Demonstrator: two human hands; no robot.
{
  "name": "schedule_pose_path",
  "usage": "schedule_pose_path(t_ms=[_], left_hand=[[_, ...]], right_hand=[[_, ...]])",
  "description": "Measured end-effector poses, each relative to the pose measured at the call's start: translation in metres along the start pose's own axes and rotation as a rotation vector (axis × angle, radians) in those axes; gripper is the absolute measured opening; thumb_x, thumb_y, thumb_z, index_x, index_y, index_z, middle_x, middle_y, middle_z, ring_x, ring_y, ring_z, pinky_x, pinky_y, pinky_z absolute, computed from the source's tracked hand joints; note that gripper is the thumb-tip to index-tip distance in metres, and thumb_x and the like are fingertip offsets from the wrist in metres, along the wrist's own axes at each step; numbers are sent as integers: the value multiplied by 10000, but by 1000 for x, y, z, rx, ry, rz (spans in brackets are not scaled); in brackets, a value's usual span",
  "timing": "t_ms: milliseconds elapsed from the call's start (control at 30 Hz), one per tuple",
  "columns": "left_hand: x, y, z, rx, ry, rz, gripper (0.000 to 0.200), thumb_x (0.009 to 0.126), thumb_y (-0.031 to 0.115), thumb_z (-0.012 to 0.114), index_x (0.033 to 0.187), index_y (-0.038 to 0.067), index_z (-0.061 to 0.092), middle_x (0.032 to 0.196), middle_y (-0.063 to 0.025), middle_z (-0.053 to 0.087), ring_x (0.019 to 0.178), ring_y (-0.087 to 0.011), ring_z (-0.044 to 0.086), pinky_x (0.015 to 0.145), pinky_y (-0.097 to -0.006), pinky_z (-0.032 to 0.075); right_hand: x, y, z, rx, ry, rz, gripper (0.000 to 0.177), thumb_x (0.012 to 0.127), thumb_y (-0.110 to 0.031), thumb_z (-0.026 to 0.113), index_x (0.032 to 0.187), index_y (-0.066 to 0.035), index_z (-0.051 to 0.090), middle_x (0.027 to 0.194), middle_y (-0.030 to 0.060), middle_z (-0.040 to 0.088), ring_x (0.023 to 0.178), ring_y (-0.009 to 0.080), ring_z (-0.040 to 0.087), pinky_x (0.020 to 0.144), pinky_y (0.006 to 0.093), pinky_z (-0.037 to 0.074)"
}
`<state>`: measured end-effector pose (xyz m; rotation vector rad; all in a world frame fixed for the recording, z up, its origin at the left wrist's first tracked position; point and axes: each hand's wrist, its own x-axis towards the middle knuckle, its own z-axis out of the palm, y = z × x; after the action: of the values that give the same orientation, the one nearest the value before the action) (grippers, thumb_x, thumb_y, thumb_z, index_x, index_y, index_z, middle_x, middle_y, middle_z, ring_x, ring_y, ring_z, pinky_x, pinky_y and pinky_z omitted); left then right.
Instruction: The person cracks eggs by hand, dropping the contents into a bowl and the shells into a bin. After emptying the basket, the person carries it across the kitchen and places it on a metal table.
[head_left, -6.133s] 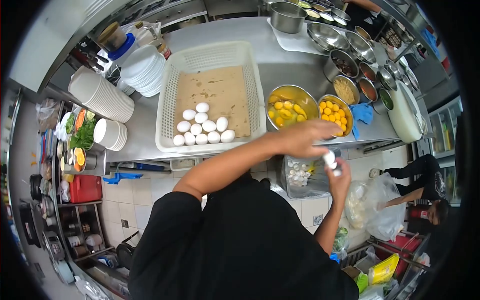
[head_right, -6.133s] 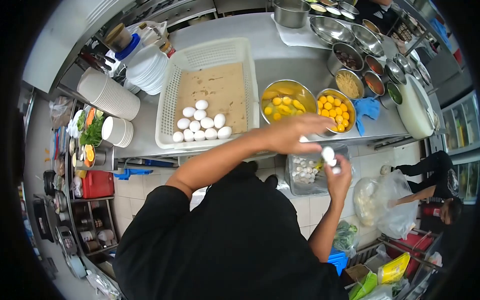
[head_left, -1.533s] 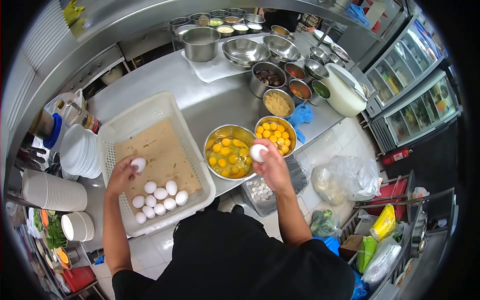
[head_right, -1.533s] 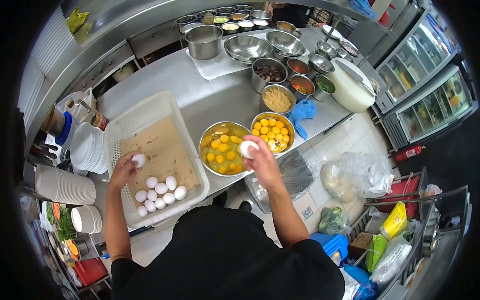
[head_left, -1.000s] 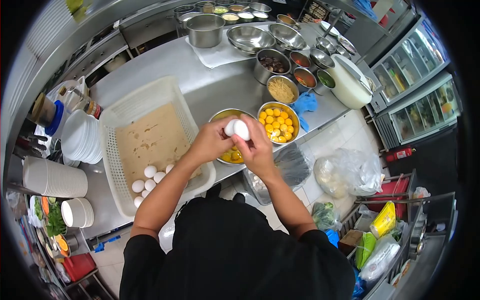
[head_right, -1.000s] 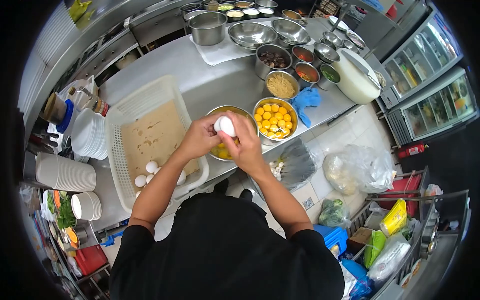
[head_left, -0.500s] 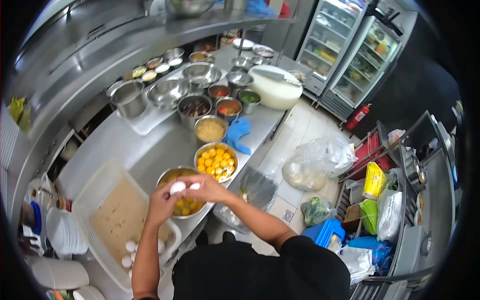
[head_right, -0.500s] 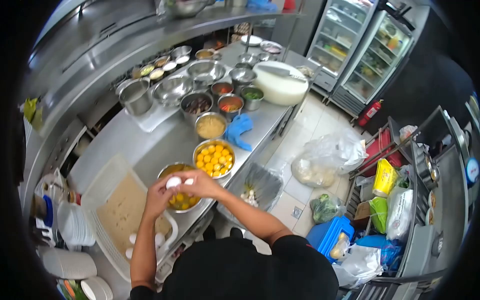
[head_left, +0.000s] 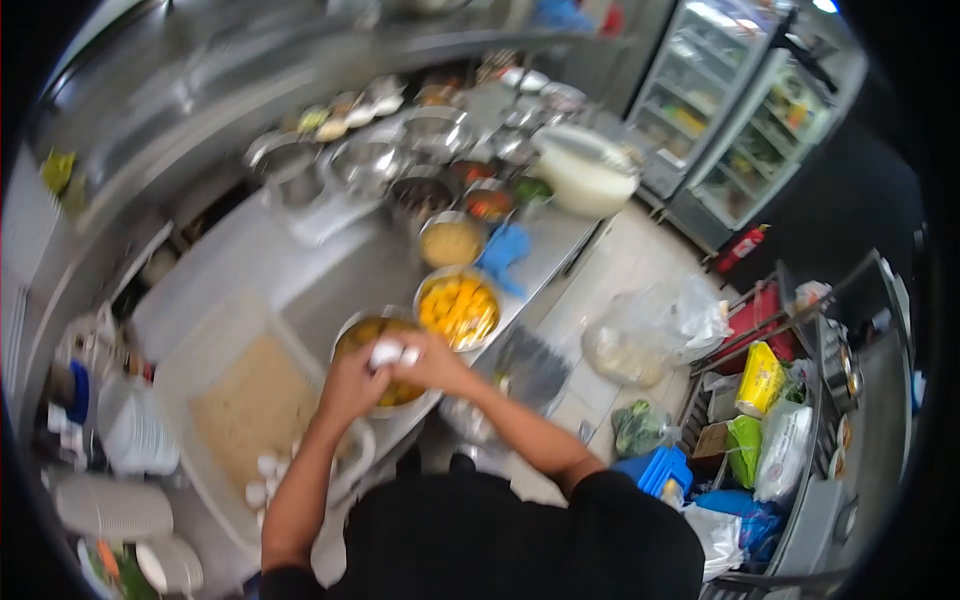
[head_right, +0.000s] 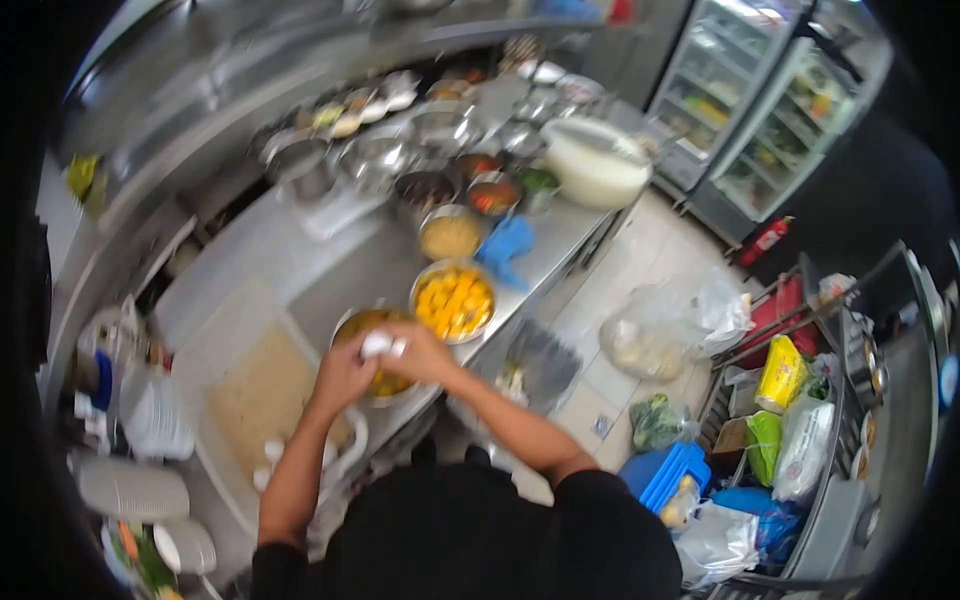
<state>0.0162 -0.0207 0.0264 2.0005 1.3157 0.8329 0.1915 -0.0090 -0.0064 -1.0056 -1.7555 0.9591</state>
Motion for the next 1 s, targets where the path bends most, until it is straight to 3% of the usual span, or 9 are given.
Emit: schedule_pose_path(t_ms=[133,300,367,400,467,500,733,900,1000], left_hand=[[-2,3,-4,-36,-33,-16,309,794,186,625,1081,74,637,812,-170,653,659,-280,622,616,-363,489],[5,-25,-4,-283,-131,-21,369,787,70,601,1153,25,611,832,-89,637,709,-125,581,666,-274,486],[9,-20,-19,-164,-286,107,415,778,75,613,1182,-8,572,915,-117,641,790,-165,618,716,-302,499],[11,-15,-26,-164,-285,101,415,778,75,613,1182,-8,572,915,-117,641,790,-165,618,716,-302,499],[14,-12,-35,229,-304,197,443,758,111,643,1180,-1,564,995,-166,646,849,-288,645,749,-379,507],[15,-11,-36,278,-285,261,461,745,136,656,1178,6,563,1065,-200,628,921,-375,615,785,-438,500],[15,2,-36,375,-250,171,443,765,112,646,1191,19,574,1086,-199,630,971,-372,611,853,-428,500],[14,35,9,54,-104,256,415,828,265,667,1177,53,596,1113,-165,623,1072,-331,584,900,-407,478],[6,64,50,8,-190,333,507,812,356,685,1165,13,563,1106,-171,593,1001,-337,609,811,-413,511]], right_hand=[[0,-3,3,158,9,143,319,763,-100,681,1072,-19,678,898,58,702,798,74,611,714,244,503],[5,2,-15,205,-74,358,372,767,-48,656,1138,-23,667,989,89,702,843,124,642,762,261,506],[7,4,-18,-223,-19,-202,377,739,-6,640,1109,-64,688,1040,126,681,877,224,655,780,317,518],[9,2,-18,-219,-24,-200,377,739,-6,640,1109,-64,688,1040,126,681,877,224,655,780,317,518],[12,-2,-18,-541,-17,-444,356,717,17,632,1052,-80,701,1055,139,654,918,305,630,796,371,518],[13,-5,-14,-599,19,-505,311,717,22,635,1008,-69,696,1047,123,647,927,300,627,790,373,522],[14,-8,-13,-643,45,-569,323,734,42,641,1043,-44,683,1039,134,653,891,298,640,782,360,525],[-29,-30,-57,-364,145,-173,364,771,-36,680,1132,-9,639,1115,141,643,1037,267,616,926,341,459],[-86,-21,-100,-357,227,130,386,757,-59,720,1125,8,621,1082,122,652,964,212,612,866,331,482]])
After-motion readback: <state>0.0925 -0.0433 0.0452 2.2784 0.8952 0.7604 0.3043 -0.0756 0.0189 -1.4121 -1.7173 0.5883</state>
